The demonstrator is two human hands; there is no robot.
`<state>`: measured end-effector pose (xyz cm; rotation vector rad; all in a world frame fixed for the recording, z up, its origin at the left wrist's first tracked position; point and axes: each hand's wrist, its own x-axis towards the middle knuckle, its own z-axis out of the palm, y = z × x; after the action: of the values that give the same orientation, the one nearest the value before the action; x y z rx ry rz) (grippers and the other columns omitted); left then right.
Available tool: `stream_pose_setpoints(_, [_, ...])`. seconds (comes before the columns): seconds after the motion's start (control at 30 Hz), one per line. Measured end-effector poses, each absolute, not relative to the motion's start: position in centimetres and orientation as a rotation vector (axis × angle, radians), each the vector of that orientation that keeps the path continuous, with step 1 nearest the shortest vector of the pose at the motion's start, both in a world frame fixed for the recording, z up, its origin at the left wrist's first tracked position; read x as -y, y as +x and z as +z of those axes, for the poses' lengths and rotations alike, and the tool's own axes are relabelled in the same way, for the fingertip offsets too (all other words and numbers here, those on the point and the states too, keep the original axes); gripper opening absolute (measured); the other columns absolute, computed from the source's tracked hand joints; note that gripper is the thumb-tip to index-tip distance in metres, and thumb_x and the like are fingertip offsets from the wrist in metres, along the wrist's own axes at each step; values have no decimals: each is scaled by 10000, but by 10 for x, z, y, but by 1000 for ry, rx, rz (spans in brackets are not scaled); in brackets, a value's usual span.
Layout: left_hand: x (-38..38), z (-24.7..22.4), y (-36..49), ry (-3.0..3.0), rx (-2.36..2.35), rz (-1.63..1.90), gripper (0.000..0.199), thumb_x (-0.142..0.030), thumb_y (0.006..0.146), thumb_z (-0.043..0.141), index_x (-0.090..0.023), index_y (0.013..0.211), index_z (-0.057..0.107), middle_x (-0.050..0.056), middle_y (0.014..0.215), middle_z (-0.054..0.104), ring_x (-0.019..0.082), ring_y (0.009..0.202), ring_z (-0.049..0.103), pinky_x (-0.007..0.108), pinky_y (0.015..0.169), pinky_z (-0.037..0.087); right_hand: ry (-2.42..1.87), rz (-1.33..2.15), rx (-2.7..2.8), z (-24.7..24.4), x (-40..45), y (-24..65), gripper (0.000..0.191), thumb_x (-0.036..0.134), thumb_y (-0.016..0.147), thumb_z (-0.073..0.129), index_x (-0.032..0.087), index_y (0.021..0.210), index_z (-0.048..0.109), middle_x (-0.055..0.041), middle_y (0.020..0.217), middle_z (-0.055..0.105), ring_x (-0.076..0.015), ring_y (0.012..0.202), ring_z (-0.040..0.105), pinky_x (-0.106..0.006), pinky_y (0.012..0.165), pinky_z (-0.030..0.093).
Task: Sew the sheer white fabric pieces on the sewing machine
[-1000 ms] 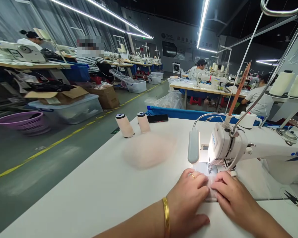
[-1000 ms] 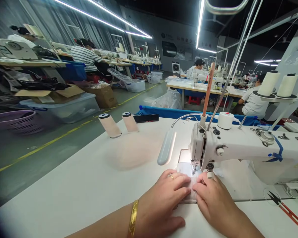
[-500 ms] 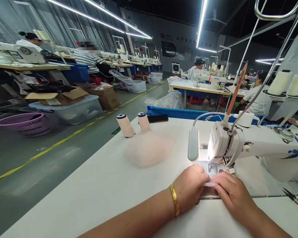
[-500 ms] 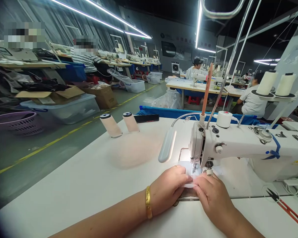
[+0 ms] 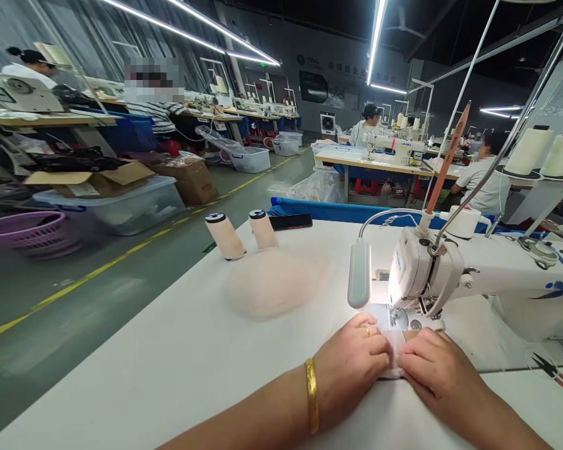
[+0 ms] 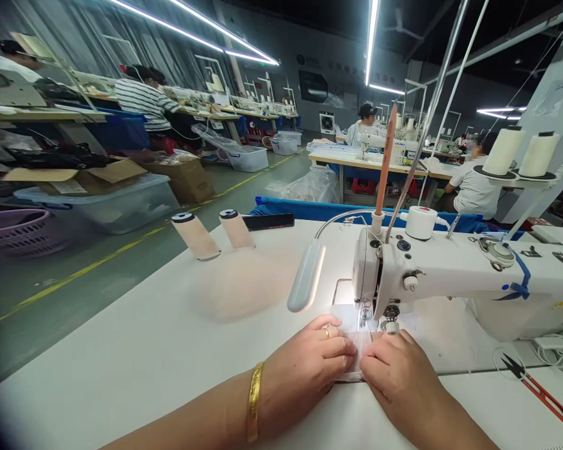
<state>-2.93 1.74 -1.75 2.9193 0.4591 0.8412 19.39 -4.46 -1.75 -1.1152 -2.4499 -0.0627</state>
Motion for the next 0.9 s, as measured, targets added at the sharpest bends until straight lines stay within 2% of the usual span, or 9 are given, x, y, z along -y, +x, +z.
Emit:
stream_pose_setpoints(0.33, [-22,-24,-31,2922,-474,810,158,-58,829,568,-208,795,605,0,851,726,156,722,631,412,1084,402,-1108,-104,2431,-19,42,195,210,57,996,485,217,963,617,-27,889,696,-207,791,585,-328,720,364])
stream_pose_setpoints(0.47, [-27,-23,-30,2919,-507,813,168,-40,816,564,-198,824,620,20,911,742,167,763,634,419,1065,407,-1160,-117,2436,-21,39,195,228,59,1007,451,215,955,609,-37,896,690,-200,772,591,-325,704,360])
stream_pose_setpoints(0.67, [-31,-21,-29,2948,-442,852,137,-93,870,588,-195,921,664,44,970,749,193,811,640,404,935,449,-1174,-125,2399,-22,37,193,250,73,1026,430,204,966,634,-37,870,673,-194,744,572,-322,683,370])
stream_pose_setpoints(0.9, [-31,-26,-32,2952,-408,798,170,-63,822,618,-204,910,653,13,960,766,175,810,668,416,1109,389,-1121,-127,2344,-21,38,191,251,57,1012,443,208,1015,643,-34,887,688,-200,761,585,-321,671,365])
